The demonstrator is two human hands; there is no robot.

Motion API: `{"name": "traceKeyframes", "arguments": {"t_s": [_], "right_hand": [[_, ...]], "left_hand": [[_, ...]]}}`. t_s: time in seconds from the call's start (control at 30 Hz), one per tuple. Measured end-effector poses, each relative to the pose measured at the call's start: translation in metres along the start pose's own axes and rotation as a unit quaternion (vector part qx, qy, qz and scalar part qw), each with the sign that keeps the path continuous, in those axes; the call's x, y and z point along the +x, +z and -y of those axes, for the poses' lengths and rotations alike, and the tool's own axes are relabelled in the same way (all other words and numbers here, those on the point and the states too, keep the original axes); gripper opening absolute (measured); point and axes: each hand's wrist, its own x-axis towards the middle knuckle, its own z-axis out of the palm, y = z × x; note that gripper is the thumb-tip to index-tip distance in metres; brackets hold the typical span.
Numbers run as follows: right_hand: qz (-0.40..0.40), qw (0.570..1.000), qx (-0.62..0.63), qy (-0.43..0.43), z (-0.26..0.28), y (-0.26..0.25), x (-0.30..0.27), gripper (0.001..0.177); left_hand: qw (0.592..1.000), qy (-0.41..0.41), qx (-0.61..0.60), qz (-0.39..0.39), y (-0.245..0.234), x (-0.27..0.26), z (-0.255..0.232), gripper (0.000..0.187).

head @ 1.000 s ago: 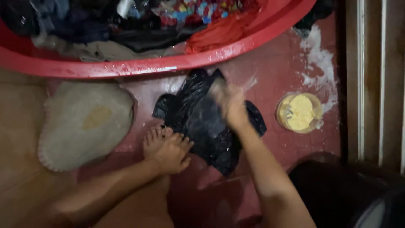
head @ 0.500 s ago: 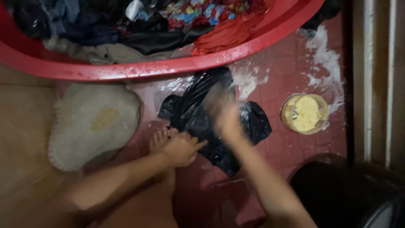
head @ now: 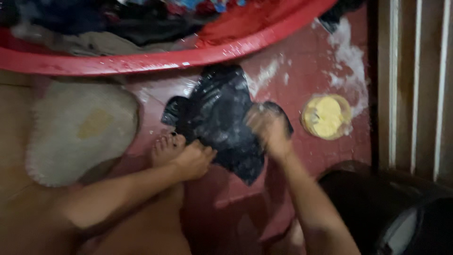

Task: The person washes individual items of clothing by hand on a tiled floor, applying soap from a container and scrubbing them with a brush before placing them back into a red plastic basin.

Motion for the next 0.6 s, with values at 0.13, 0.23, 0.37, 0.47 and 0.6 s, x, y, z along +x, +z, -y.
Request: {"name": "traceKeyframes", "arguments": {"t_s": [0.13, 0.23, 0.37, 0.47, 0.6], "right_hand": [[-0.164, 0.975, 0.047, -0.145, -0.022, -0.027, 0.036, 0.053], [-0.018, 0.899, -0.346, -0.27, -0.048, -0.04, 0.029, 0.042], [-0.032, 0.989, -0.083, -0.114, 0.011, -0.04, 0.017, 0.035], [-0.248, 0.943, -0.214, -0.061, 0.02, 0.024, 0.002, 0.031], [0.066, 0.585, -0.679, -0.439, 0.011, 0.066, 0.003, 0.019]], "left_hand": [[0.999, 0.011, 0.052, 0.0, -0.007, 0.002, 0.004, 0.041], [0.998, 0.019, 0.032, 0.052, -0.006, 0.007, 0.0, 0.035], [0.999, -0.011, 0.005, -0.03, 0.007, 0.008, 0.007, 0.04], [1.0, 0.004, -0.009, -0.023, 0.002, 0.003, 0.008, 0.038], [0.999, 0.031, 0.038, 0.021, 0.002, -0.007, 0.018, 0.029]]}}
